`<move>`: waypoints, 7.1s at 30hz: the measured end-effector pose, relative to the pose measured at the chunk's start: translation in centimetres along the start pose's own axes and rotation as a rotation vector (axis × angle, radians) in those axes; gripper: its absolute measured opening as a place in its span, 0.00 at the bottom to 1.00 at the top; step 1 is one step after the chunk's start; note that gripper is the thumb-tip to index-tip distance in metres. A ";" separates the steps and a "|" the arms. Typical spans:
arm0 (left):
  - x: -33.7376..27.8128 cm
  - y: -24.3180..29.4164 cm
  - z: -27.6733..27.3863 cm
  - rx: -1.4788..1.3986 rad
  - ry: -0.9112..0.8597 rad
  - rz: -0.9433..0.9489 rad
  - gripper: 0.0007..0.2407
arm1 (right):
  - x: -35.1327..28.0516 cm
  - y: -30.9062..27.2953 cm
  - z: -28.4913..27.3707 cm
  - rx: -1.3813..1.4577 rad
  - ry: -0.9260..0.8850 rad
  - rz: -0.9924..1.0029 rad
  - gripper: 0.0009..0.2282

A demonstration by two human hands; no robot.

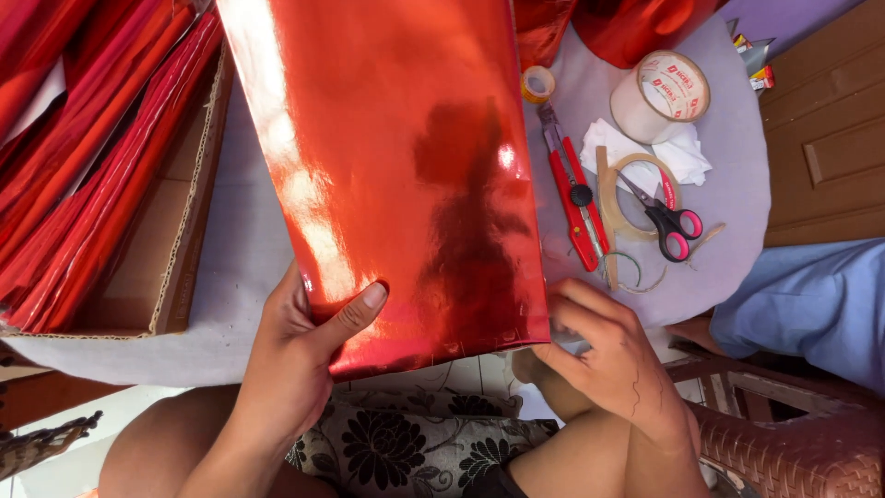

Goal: The person smooths the edges of a red metallic sheet with their fingers, then picks up a roll of clear tape, pulls out a length, and cuts it with scissors.

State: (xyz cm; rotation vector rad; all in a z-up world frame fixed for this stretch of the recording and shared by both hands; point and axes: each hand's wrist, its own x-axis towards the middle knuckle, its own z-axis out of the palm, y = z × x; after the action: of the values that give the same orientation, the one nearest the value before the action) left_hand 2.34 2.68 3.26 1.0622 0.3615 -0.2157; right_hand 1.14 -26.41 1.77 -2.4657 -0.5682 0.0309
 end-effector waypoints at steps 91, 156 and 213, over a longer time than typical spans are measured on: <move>-1.0 -3.7 -0.5 0.187 -0.183 0.088 0.08 | 0.5 -0.2 3.2 1.222 0.724 0.232 0.06; 0.0 0.3 -0.7 -0.239 0.022 -0.091 0.15 | -0.1 0.7 1.4 0.023 0.142 -0.016 0.14; -1.3 -0.8 0.9 0.130 -0.224 0.066 0.22 | -1.3 1.0 0.5 0.991 0.521 0.077 0.07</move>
State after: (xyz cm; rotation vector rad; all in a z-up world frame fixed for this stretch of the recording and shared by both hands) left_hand 1.07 1.58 3.52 1.1628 0.1119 -0.2995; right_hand 0.23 -27.40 0.69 -1.4375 -0.1481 -0.2364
